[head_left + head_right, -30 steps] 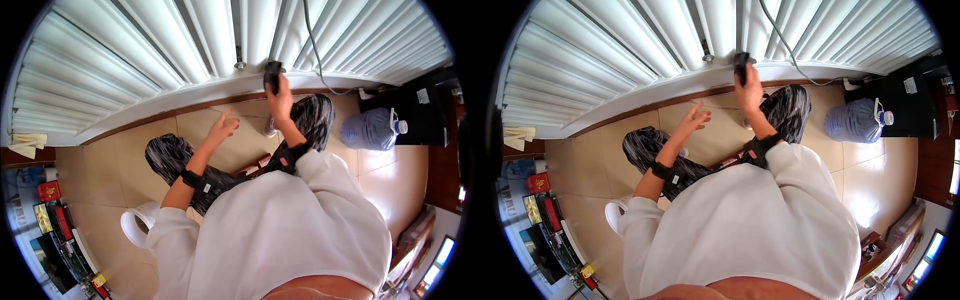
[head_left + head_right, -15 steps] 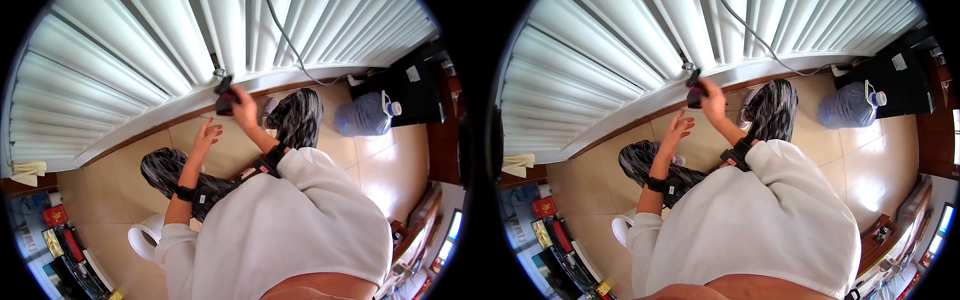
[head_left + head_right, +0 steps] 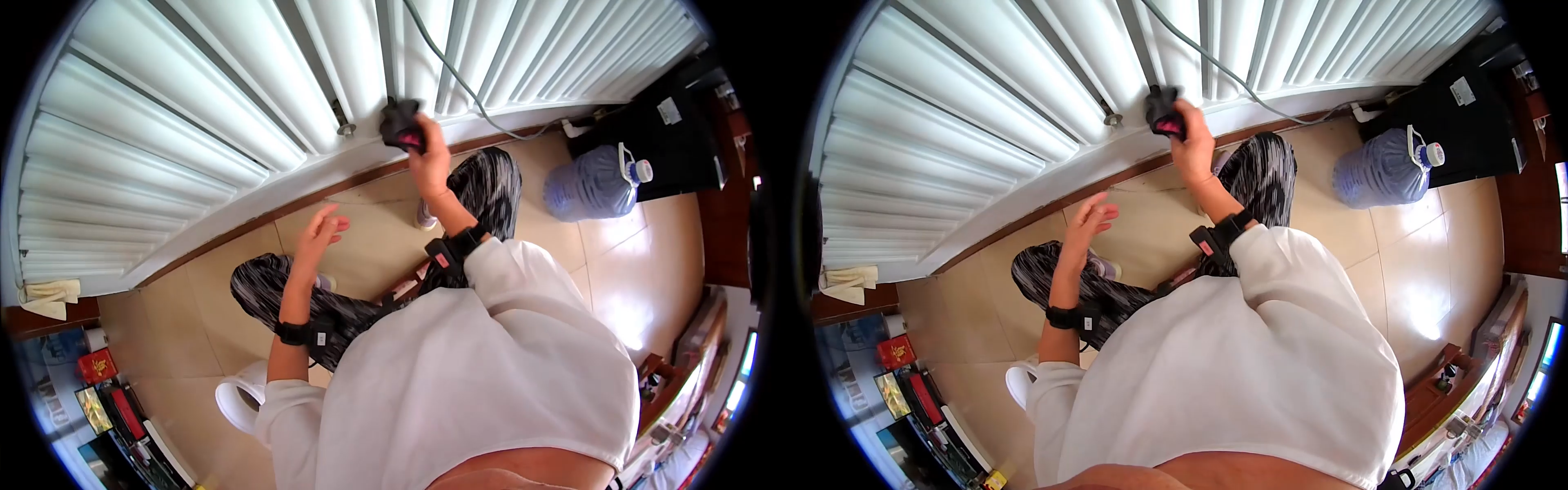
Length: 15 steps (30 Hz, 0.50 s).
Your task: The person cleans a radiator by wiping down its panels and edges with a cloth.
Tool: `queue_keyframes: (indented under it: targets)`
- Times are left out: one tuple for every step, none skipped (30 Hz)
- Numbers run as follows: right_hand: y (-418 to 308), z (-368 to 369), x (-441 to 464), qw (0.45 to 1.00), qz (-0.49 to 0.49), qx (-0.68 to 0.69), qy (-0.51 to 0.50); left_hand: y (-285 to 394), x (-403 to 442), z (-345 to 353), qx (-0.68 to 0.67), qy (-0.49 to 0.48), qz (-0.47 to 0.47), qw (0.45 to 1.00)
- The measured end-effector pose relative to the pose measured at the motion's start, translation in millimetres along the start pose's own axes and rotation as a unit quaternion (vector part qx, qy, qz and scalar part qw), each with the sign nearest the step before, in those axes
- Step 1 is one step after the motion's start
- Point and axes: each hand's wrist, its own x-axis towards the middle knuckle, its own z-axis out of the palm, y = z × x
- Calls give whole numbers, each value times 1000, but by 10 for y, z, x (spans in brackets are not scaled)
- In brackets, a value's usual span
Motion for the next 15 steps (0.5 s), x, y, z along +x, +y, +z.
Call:
queue_keyframes:
  targets:
    - [47,26,-25,997,-24,-66,-41,7,13,40,-3,-13,-6,1000]
    - [85,53,-66,987,-46,-132,-82,10,2,67,-1,-13,-4,1000]
    - [127,64,-129,984,-27,-149,-93,16,-18,81,2,-19,-3,1000]
    - [80,57,-111,985,-31,-146,-90,32,-11,79,5,-25,1,1000]
    - [40,38,-92,981,-22,-162,-99,48,0,67,6,-23,4,1000]
    - [-1,2,-86,977,-11,-179,-111,46,-23,56,9,-21,1,1000]
    - [-121,-67,-17,977,26,-161,-136,32,-64,43,12,-20,-3,1000]
    - [-82,-112,-5,977,28,-161,-135,0,-90,22,13,-21,-5,1000]
    - [-25,-173,36,972,67,-142,-176,-39,-97,-7,9,-18,-8,1000]
    - [19,-228,69,963,104,-122,-216,-66,-97,-26,4,-14,-11,1000]
    - [-186,-353,163,941,193,-84,-264,-76,-113,-37,5,-15,-10,1000]
    - [-224,-361,103,941,193,-84,-263,-89,-138,-50,1,-11,-15,1000]
    - [-264,-361,40,972,149,-70,-170,-99,-150,-60,-4,-6,-20,1000]
    - [-288,-352,3,990,104,-56,-74,-109,-153,-72,-4,-7,-21,1000]
    - [-276,-287,-21,997,69,-34,-21,-120,-151,-80,-10,-8,-18,1000]
